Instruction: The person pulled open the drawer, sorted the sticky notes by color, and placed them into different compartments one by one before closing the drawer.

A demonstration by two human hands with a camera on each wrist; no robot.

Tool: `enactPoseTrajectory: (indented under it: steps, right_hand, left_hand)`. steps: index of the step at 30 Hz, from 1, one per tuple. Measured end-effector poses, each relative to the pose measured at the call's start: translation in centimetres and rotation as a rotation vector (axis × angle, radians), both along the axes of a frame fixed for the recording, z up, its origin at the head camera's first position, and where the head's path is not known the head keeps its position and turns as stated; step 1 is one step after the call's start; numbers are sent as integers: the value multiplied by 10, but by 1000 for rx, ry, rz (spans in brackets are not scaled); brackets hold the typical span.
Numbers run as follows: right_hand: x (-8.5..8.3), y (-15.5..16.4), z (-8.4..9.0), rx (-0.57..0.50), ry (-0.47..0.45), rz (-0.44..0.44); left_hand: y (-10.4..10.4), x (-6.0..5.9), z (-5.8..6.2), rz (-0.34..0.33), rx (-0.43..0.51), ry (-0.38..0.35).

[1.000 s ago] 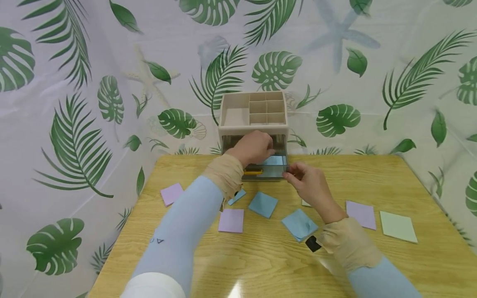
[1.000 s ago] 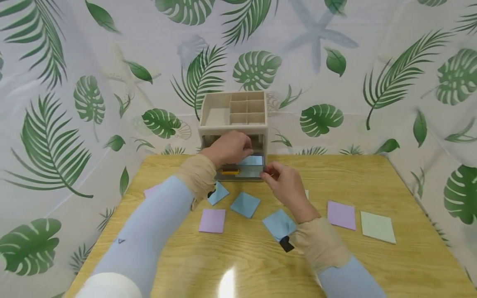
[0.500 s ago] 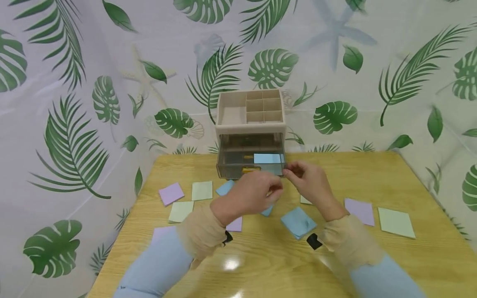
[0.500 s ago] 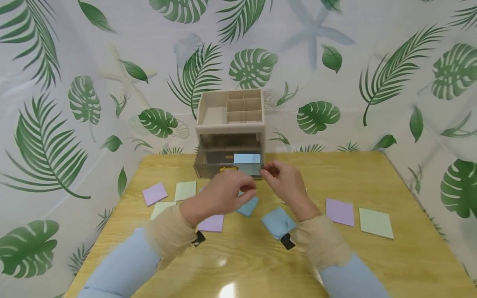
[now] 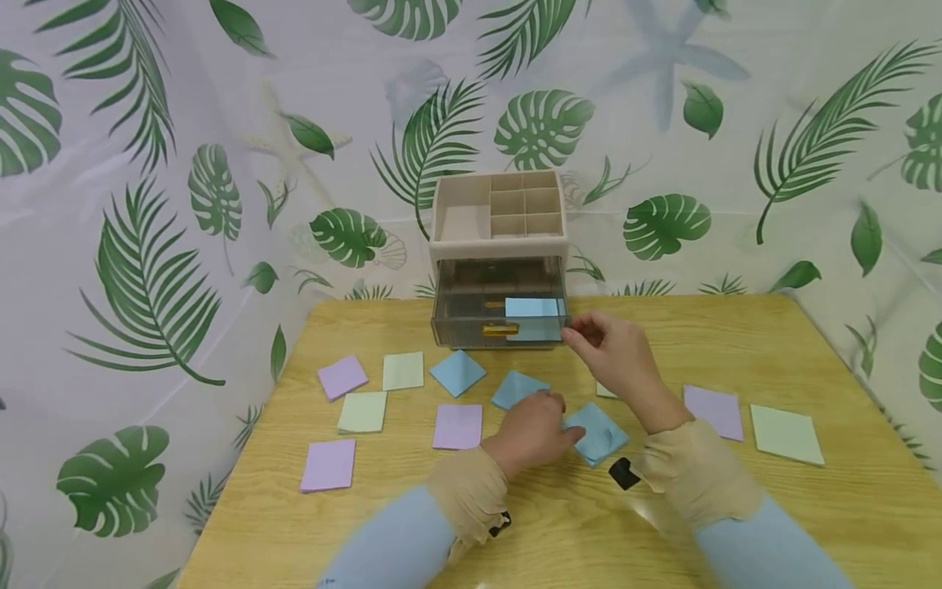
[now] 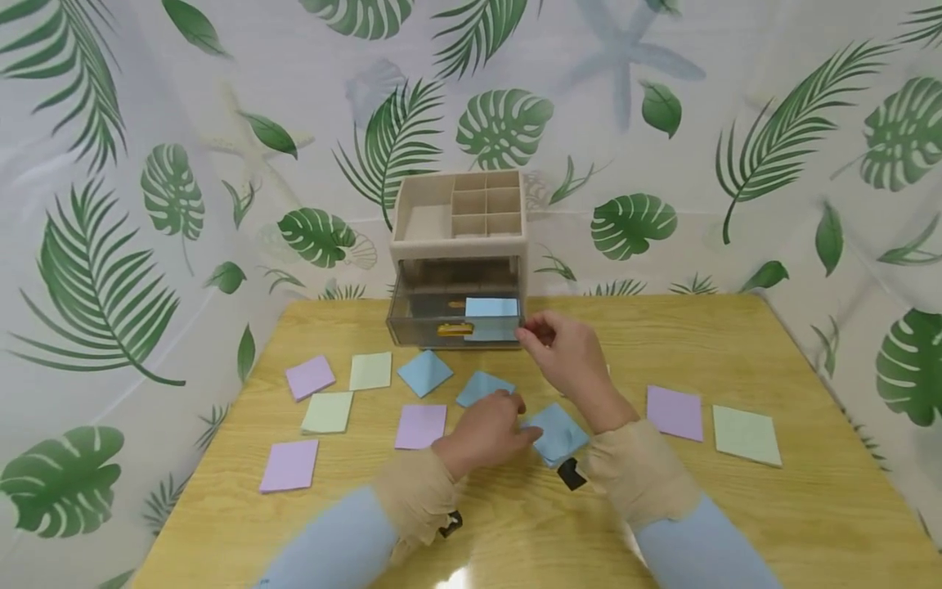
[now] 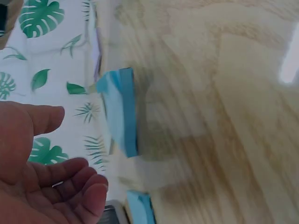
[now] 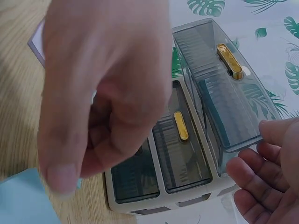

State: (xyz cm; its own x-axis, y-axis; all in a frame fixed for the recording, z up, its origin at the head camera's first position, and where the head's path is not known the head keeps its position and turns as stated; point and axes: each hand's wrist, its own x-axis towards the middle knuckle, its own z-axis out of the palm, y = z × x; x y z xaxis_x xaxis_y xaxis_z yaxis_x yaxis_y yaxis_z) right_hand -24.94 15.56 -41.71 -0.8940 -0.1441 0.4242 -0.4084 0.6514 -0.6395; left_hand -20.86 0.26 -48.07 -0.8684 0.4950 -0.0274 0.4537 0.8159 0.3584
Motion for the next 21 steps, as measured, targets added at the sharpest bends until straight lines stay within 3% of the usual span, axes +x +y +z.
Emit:
enactPoseTrajectory:
  steps: [8, 14, 21]
  right_hand:
    - [-2, -2, -2, -8, 21, 3]
    - [-1, -4, -2, -18, -11, 15]
    - [-1, -3, -2, -17, -18, -3]
  left_hand:
    - [27, 9, -14, 109, -126, 10]
    - [34, 8, -25, 123, -247, -17]
    - [42, 7, -25, 192, -287, -67]
